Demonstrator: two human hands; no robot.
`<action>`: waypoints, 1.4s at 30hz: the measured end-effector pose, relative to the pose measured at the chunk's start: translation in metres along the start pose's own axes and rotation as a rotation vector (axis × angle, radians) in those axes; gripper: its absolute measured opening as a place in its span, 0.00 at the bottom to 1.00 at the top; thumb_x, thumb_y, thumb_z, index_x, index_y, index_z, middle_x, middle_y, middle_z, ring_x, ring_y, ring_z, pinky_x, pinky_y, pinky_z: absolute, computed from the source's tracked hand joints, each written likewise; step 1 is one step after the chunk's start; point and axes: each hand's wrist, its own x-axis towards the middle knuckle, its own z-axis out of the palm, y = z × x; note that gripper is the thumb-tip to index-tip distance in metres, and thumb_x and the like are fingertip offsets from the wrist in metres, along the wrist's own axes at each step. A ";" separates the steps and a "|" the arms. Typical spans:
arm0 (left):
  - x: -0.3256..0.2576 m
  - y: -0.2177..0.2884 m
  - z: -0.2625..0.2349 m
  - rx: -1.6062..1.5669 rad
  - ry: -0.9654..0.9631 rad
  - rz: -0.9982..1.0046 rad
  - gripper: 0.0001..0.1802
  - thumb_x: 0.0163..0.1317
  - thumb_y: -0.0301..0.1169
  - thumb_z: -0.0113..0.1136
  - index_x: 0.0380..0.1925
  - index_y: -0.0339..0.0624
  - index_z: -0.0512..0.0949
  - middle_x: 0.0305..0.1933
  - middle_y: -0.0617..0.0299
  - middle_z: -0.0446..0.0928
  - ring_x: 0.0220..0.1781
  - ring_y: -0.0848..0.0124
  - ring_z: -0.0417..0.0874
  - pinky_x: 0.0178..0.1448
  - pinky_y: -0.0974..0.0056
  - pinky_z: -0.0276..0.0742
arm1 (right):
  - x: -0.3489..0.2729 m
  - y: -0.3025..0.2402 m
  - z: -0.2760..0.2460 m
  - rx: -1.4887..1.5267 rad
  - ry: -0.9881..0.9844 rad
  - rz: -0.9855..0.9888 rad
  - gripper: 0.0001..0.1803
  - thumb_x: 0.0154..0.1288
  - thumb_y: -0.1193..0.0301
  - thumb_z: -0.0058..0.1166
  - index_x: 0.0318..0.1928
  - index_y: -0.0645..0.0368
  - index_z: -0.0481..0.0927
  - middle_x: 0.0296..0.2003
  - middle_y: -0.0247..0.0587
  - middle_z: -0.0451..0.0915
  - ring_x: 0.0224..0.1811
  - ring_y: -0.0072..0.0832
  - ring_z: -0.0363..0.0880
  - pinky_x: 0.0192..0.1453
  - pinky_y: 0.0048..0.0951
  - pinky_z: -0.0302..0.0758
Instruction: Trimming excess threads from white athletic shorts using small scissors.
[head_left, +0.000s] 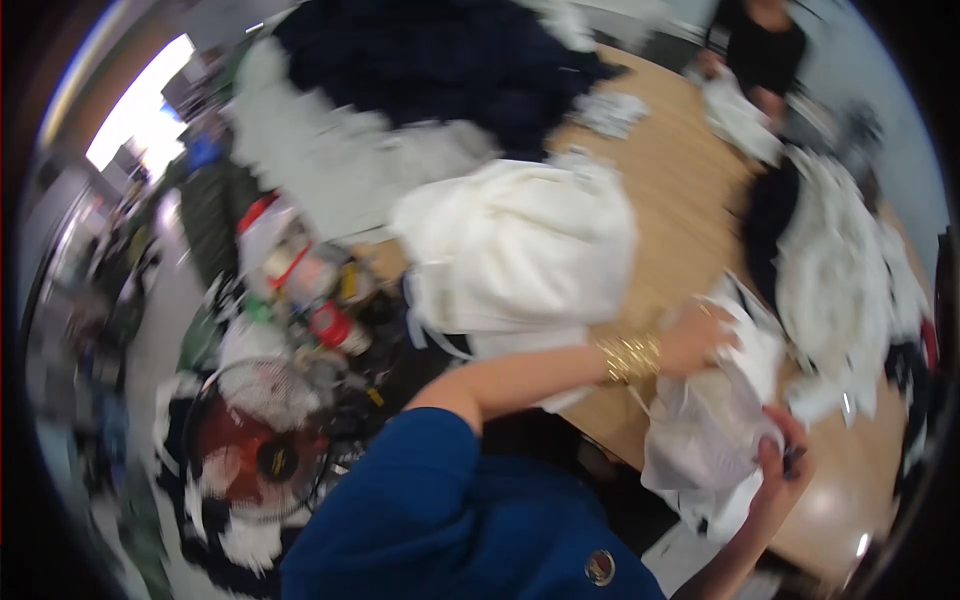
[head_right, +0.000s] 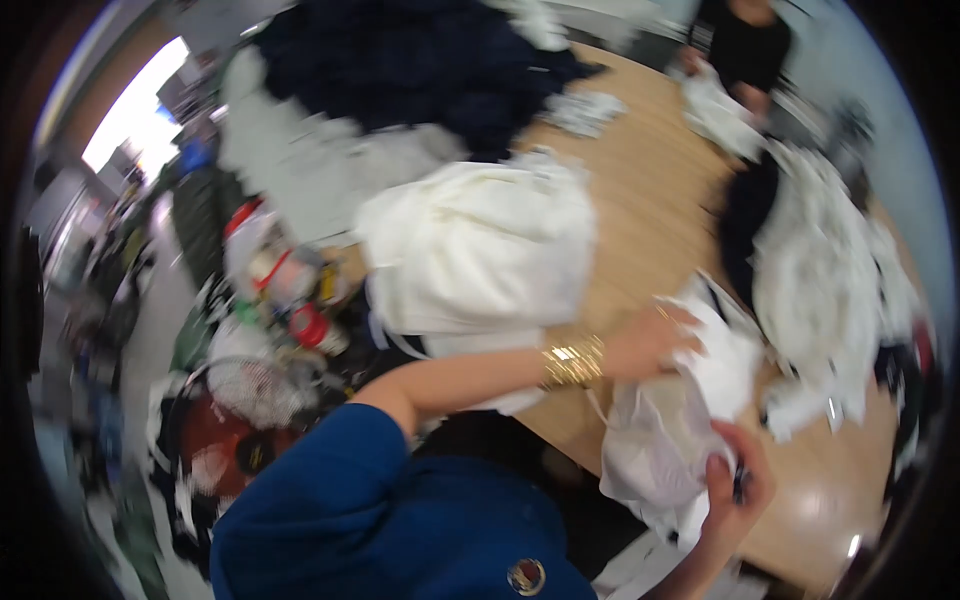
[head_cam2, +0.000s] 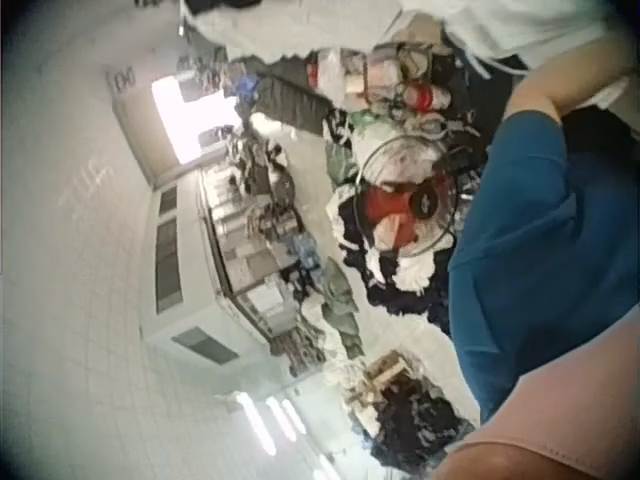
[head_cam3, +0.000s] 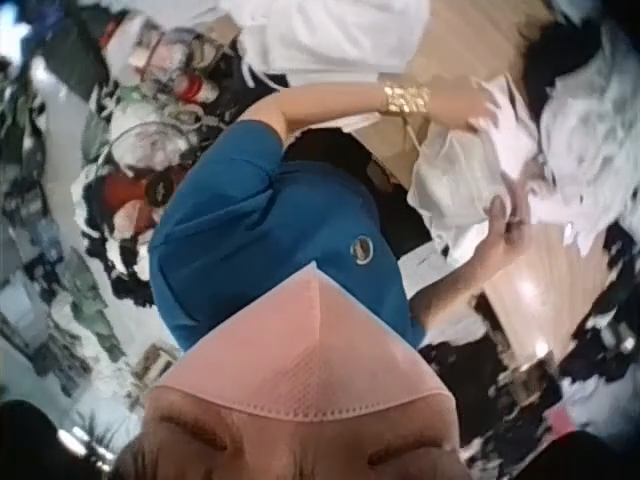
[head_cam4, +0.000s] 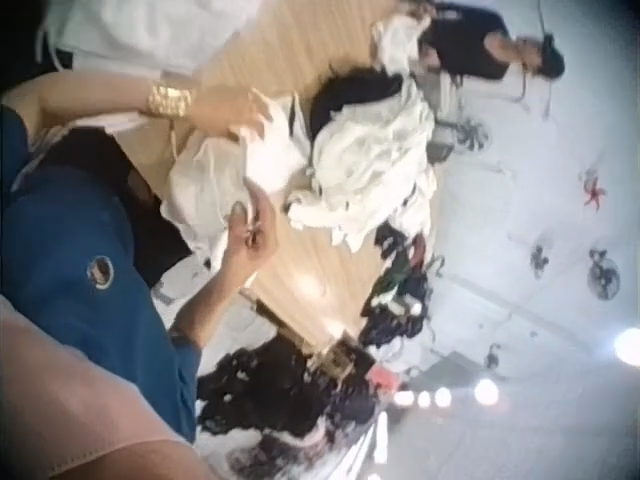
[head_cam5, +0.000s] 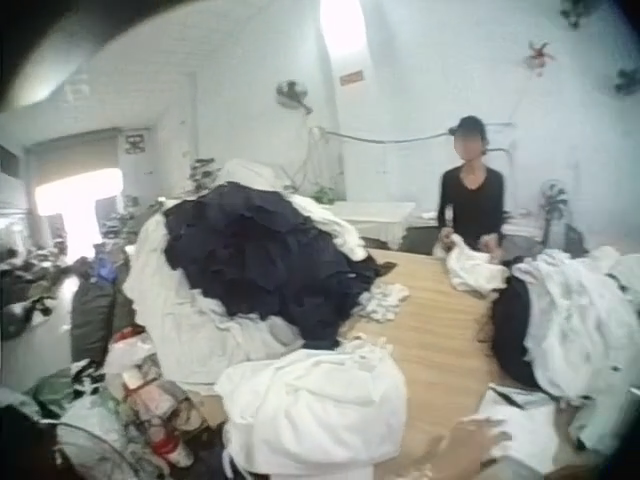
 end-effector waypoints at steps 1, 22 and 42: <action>0.009 -0.004 -0.008 -0.057 -0.079 -0.033 0.16 0.47 0.31 0.65 0.39 0.51 0.79 0.49 0.56 0.77 0.55 0.60 0.74 0.58 0.55 0.67 | 0.006 -0.002 -0.017 -0.105 0.037 -0.224 0.16 0.51 0.73 0.54 0.41 0.66 0.79 0.38 0.40 0.79 0.41 0.27 0.74 0.44 0.23 0.69; 0.073 0.069 -0.149 -0.757 -0.403 -0.526 0.19 0.66 0.41 0.51 0.40 0.34 0.78 0.35 0.64 0.80 0.33 0.81 0.77 0.39 0.74 0.73 | -0.038 -0.028 -0.161 -0.046 0.521 0.187 0.13 0.48 0.70 0.57 0.36 0.61 0.81 0.25 0.29 0.77 0.24 0.16 0.71 0.28 0.16 0.62; -0.026 0.014 -0.007 -0.975 -0.712 -0.813 0.18 0.63 0.38 0.54 0.44 0.33 0.77 0.40 0.65 0.78 0.38 0.80 0.76 0.45 0.74 0.72 | -0.039 0.116 -0.034 -0.671 0.104 -0.023 0.21 0.55 0.53 0.58 0.46 0.49 0.76 0.32 0.34 0.72 0.34 0.32 0.73 0.40 0.35 0.65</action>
